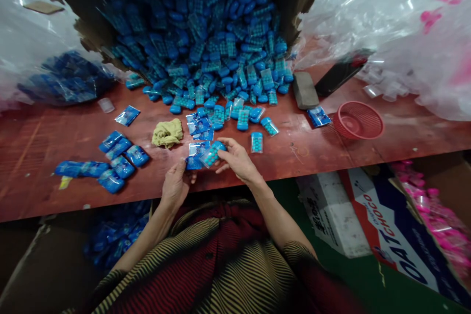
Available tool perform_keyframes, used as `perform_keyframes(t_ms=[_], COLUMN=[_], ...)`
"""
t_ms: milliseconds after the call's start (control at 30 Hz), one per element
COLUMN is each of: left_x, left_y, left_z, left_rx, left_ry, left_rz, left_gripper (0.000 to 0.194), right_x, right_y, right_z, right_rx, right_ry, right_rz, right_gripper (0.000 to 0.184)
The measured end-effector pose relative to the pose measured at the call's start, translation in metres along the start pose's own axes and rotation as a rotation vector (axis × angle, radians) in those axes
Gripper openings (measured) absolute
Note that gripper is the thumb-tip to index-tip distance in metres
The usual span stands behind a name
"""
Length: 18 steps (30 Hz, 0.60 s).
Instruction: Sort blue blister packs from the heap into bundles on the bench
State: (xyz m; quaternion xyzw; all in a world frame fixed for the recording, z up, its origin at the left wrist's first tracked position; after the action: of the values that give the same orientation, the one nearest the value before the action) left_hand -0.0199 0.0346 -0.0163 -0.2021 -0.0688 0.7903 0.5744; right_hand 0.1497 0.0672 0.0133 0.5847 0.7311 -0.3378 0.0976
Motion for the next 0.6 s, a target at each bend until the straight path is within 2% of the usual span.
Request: perform_keyframes(t_ms=[433, 600], left_x=[0.001, 0.001], left_y=[0.006, 0.004], left_z=[0.001, 0.002], left_rx=[0.036, 0.030], left_ry=[-0.063, -0.077], left_rz=[0.007, 0.023], left_gripper=[0.046, 0.045], right_x=[-0.003, -0.008], right_y=[-0.001, -0.005], right_z=[0.006, 0.015], right_rx=[0.041, 0.066], right_ry=[0.050, 0.055], right_rz=[0.039, 0.075], right_gripper=[0.040, 0.042])
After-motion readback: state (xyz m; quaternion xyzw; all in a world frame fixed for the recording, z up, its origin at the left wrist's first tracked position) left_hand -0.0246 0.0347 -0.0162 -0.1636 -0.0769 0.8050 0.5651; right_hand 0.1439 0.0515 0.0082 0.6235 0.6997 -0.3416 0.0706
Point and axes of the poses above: each hand's wrist, its own x-axis towards the middle knuckle, its own y-axis out of the back of the hand, z = x × y, the point moved 4 cm from there along x, towards the middle knuckle, and after that the axes turned 14 degrees about -y, right-handed, at the moved point
